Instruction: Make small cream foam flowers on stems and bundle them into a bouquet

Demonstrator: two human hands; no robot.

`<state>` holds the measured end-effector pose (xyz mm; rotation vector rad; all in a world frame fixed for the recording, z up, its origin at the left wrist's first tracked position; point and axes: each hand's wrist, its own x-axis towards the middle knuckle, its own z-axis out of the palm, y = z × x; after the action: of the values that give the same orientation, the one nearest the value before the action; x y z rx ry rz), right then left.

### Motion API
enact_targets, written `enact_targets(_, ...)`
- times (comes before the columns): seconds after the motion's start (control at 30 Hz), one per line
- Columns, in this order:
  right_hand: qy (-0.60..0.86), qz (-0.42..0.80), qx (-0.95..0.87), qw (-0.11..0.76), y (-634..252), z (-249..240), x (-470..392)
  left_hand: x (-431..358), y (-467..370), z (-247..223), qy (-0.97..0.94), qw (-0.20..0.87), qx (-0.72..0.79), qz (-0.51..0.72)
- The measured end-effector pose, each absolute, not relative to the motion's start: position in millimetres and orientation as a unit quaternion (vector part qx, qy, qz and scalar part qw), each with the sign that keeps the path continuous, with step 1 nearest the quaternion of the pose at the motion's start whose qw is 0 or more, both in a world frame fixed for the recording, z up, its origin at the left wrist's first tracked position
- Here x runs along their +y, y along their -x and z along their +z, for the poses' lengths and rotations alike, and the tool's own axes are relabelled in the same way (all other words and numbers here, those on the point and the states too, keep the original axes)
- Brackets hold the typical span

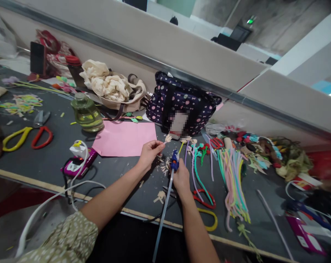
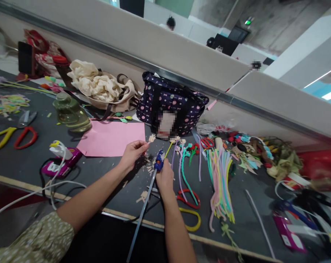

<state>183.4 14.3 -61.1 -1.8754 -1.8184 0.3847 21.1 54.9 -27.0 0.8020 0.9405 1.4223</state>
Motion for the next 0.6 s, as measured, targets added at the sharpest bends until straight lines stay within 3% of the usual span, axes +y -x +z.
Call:
enact_targets(0.27,0.585,0.313,-0.514,0.544,-190,-54,16,55,-26,-33,-0.296,0.686,0.385,0.542)
enact_targets(0.6,0.502,0.41,-0.44,0.621,-191,-36,9,46,-39,-45,-0.389,0.709,0.384,0.445)
